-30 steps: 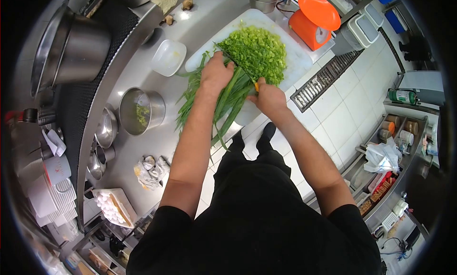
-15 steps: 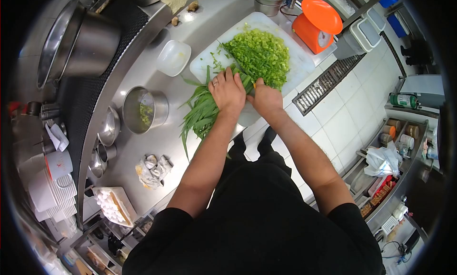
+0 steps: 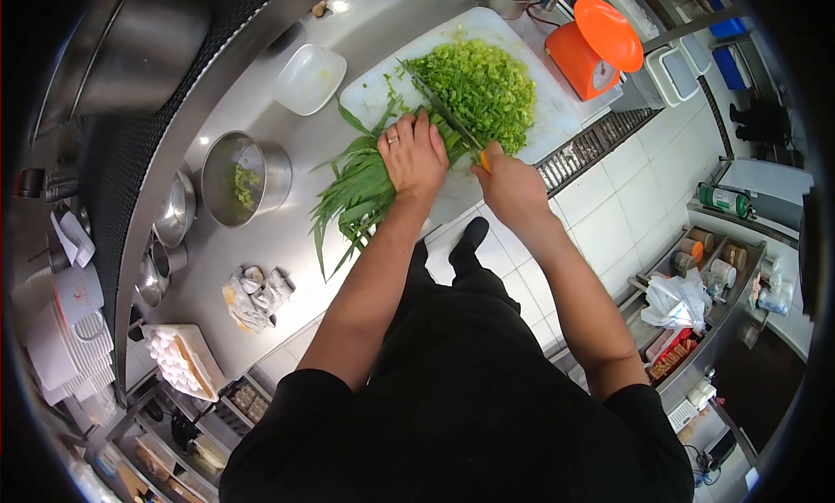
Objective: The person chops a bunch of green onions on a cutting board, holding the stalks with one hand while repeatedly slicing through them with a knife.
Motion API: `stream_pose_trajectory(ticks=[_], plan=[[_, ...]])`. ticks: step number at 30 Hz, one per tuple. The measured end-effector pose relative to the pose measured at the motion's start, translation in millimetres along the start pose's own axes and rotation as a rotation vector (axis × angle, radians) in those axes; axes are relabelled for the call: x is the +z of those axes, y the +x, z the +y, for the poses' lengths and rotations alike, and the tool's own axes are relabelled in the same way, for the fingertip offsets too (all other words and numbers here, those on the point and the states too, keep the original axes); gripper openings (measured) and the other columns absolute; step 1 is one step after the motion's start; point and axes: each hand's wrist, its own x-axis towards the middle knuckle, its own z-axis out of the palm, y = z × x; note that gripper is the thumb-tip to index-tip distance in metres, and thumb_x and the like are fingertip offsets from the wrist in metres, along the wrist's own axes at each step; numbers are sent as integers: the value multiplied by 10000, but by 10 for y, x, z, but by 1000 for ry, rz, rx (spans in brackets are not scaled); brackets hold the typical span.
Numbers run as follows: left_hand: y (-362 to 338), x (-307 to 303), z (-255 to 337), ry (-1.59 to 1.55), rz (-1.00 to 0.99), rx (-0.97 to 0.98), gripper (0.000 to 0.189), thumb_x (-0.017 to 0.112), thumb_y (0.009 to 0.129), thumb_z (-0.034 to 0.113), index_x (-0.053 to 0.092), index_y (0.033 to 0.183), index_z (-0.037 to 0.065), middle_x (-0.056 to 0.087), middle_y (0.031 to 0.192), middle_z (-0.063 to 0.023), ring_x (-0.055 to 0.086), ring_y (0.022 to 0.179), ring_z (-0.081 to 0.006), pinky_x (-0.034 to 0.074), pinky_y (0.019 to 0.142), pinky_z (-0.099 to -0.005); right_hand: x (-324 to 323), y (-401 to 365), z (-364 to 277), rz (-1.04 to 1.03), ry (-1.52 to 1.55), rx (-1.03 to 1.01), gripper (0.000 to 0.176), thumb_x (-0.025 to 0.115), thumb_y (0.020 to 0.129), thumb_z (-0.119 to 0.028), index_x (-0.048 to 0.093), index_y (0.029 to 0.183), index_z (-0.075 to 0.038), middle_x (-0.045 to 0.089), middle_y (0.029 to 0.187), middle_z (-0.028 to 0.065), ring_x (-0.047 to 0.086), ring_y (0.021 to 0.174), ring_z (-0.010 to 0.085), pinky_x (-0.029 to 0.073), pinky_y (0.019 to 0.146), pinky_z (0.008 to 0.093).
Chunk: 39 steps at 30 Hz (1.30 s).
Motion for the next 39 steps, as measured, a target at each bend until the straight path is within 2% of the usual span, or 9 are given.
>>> stream_pose_trajectory(ticks=[8, 16, 23, 26, 32, 39], plan=[[13, 0, -8, 7, 4, 19, 354, 613, 1033, 259, 719, 1311, 66, 645, 1227, -117, 578, 1164, -316, 395, 1066, -491, -48, -296, 39, -6, -92, -32, 289, 661, 1059, -269, 544, 1115, -11, 757, 806, 195, 766, 768, 396, 597, 675, 507], [19, 6, -9, -24, 30, 38, 249, 637, 1014, 239, 696, 1221, 115, 680, 1199, -97, 614, 1138, -312, 404, 1054, -483, -26, -285, 102, -95, -90, -14, 252, 624, 1077, -241, 528, 1117, -12, 763, 826, 203, 773, 813, 402, 602, 722, 512], [65, -23, 24, 23, -7, 64, 211, 652, 1004, 239, 699, 1184, 140, 687, 1170, -76, 619, 1109, -305, 417, 1026, -482, 523, 258, 246, -85, 17, 1, 253, 612, 1075, -232, 527, 1130, 0, 765, 907, 248, 764, 877, 449, 597, 776, 549], [31, -20, 13, 8, -16, 56, 202, 647, 1002, 230, 696, 1175, 139, 684, 1169, -78, 618, 1109, -306, 415, 1030, -482, 496, 477, 213, -36, 23, -70, 253, 607, 1076, -232, 528, 1138, 1, 766, 915, 248, 762, 881, 452, 594, 790, 555], [38, -24, 39, -3, -8, 35, 206, 636, 1000, 219, 681, 1178, 124, 678, 1183, -93, 614, 1120, -315, 403, 1047, -487, -178, 75, 33, -93, -53, -1, 259, 633, 1062, -228, 534, 1135, -1, 763, 873, 232, 767, 872, 435, 593, 767, 551], [58, -33, 35, -12, -31, 24, 223, 634, 992, 214, 676, 1197, 136, 677, 1211, -91, 610, 1141, -310, 394, 1055, -490, -203, -455, 50, -87, -114, -23, 227, 648, 1053, -196, 524, 1092, -9, 764, 852, 217, 774, 814, 401, 601, 711, 507]])
